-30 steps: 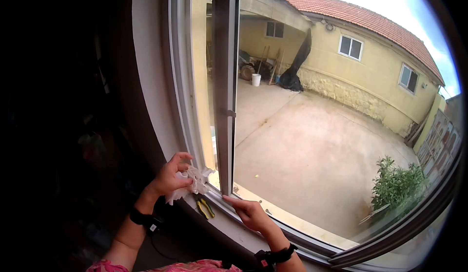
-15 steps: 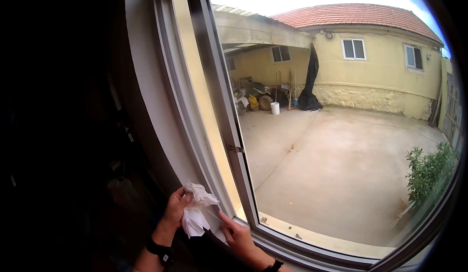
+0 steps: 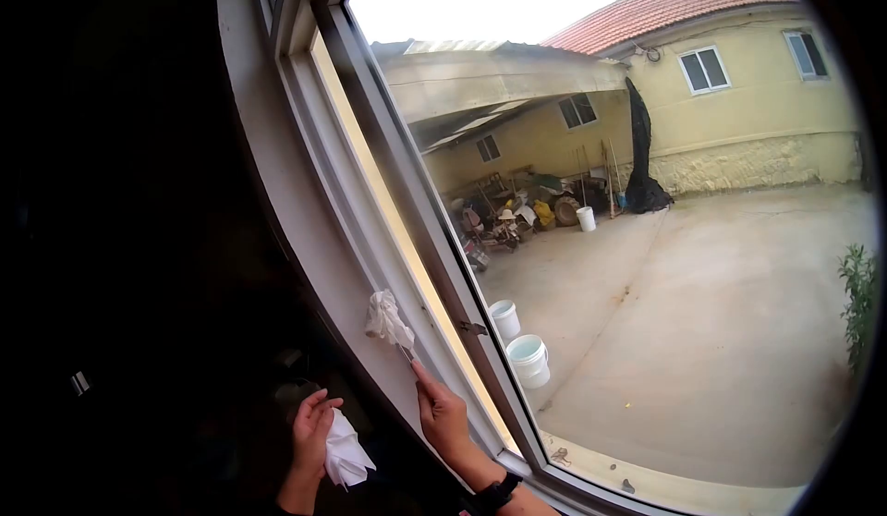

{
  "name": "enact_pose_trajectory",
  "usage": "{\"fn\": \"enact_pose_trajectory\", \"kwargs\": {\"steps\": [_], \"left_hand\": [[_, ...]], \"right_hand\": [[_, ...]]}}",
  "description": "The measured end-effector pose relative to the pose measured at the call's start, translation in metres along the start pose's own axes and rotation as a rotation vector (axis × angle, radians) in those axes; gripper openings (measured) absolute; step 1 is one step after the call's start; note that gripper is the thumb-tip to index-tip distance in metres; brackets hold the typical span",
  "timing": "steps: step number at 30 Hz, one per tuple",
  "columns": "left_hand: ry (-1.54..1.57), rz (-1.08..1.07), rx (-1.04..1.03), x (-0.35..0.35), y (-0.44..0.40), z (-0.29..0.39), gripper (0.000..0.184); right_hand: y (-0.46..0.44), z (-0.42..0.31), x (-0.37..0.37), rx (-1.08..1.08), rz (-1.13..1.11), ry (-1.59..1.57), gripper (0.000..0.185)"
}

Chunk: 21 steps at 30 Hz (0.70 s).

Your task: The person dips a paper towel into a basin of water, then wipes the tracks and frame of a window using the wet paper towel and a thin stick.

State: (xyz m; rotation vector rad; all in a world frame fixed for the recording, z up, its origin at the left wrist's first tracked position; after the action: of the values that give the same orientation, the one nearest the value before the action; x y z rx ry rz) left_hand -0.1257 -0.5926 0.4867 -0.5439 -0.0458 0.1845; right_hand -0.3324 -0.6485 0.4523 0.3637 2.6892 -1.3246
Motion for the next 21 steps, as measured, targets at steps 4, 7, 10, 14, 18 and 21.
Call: {"fn": "enact_pose_trajectory", "kwargs": {"steps": [4,7,10,14,18,21], "left_hand": [[-0.157,0.103,0.004,0.052,0.035,0.003,0.037],[-0.244,0.255,0.039,0.098,0.064,-0.008,0.030],[-0.245,0.375,0.142,0.138,0.099,-0.011,0.034],[-0.215,0.568,0.224,0.189,0.143,-0.042,0.033],[-0.205,0.659,0.296,0.192,0.165,-0.045,0.032],[-0.322,0.681,0.280,0.183,0.170,-0.041,0.032]], "right_hand": [[-0.044,0.003,-0.015,0.051,-0.008,0.136,0.032],[-0.059,-0.003,-0.021,0.028,-0.030,0.240,0.031],[-0.065,-0.011,-0.025,0.045,-0.027,0.178,0.032],[-0.061,-0.015,-0.024,0.133,0.032,0.053,0.034],[-0.058,-0.006,-0.018,0.033,0.109,0.062,0.033],[-0.063,-0.005,-0.016,0.040,0.172,0.102,0.032]]}}
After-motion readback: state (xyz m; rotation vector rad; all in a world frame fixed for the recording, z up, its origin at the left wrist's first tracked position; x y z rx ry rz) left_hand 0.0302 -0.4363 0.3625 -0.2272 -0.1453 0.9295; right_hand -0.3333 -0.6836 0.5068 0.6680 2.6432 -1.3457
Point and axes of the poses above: each hand's wrist, its own y-axis away from the middle knuckle, its own x-axis out of the back of the hand, z = x × y, the point moved 4 cm from there along -y, towards the middle knuckle
